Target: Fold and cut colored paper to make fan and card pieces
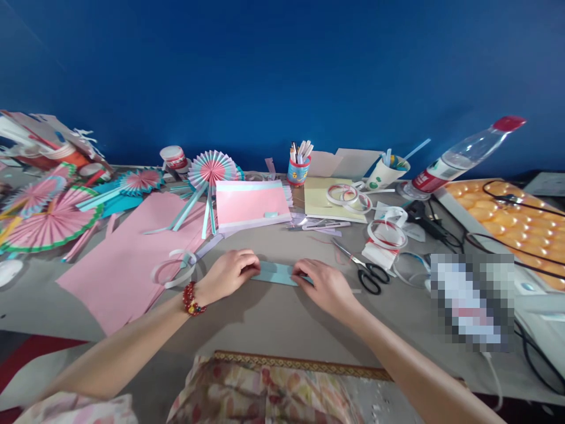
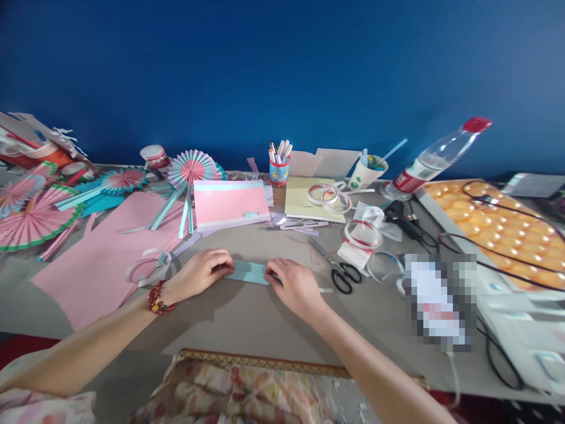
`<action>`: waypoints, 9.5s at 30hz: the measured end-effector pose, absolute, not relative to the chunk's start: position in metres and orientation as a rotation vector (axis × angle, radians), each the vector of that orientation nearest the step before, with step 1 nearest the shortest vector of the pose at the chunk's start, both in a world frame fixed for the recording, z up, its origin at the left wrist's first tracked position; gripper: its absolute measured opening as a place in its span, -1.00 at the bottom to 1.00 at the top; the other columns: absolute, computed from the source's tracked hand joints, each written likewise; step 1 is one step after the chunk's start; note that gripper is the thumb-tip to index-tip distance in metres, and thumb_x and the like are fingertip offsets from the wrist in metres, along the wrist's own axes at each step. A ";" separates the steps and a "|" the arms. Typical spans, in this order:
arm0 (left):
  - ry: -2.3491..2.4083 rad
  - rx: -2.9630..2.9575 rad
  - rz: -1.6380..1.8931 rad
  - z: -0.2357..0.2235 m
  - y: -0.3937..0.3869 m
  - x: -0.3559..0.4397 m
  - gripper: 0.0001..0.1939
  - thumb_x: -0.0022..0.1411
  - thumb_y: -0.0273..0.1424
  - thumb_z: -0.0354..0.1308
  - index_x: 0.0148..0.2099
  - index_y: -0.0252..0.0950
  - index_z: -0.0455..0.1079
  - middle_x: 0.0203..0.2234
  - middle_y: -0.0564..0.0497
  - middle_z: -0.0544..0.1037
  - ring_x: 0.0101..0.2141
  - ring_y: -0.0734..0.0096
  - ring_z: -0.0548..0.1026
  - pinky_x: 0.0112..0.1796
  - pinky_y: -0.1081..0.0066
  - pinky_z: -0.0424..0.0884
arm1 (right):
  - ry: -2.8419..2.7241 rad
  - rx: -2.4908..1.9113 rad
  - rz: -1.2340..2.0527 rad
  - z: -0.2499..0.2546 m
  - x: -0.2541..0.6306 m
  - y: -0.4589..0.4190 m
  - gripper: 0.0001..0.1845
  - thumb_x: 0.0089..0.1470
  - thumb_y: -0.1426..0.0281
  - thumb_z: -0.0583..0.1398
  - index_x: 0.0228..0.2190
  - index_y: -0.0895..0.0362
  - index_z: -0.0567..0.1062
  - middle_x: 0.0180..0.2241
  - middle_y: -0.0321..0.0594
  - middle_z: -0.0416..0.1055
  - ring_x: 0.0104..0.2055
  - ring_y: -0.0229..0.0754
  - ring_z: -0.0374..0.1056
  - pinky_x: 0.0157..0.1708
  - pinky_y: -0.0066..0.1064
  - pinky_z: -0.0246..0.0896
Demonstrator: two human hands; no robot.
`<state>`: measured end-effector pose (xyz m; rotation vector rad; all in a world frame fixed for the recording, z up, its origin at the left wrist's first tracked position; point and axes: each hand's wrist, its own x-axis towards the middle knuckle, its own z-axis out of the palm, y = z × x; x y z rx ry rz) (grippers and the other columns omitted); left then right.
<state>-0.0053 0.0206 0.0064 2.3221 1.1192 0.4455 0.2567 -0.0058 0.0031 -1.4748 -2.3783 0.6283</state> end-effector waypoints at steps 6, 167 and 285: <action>1.100 2.356 0.450 0.003 0.020 -0.005 -0.88 0.37 -0.42 0.07 -0.26 -0.25 0.39 -0.38 0.07 0.49 -0.39 0.43 0.44 -0.32 0.46 0.24 | -2.374 -1.471 0.636 0.003 0.256 -0.005 -0.92 0.21 0.40 0.13 -0.35 0.05 0.42 -0.35 -0.29 0.46 -0.29 -0.19 0.35 -0.33 -0.43 0.07; 0.902 2.883 0.092 0.005 -0.022 -0.046 -0.35 0.28 -0.66 -0.15 0.37 -0.18 0.03 0.29 0.05 0.20 0.34 0.24 -0.04 0.29 -0.04 -0.11 | -2.594 -1.381 -0.104 -0.010 0.318 -0.078 -0.37 0.01 0.70 -0.01 0.10 0.15 0.39 0.12 -0.19 0.39 0.09 -0.08 0.25 0.08 -0.17 0.20; 1.012 2.516 0.386 0.055 -0.009 0.015 -0.83 0.39 -0.43 0.02 -0.26 -0.23 0.40 -0.48 0.12 0.55 -0.43 0.45 0.48 0.04 0.24 0.26 | -2.489 -1.018 0.406 0.042 0.267 -0.021 -0.76 0.30 0.38 0.06 -0.36 0.14 0.47 -0.44 -0.22 0.46 -0.35 -0.21 0.30 -0.25 -0.34 0.05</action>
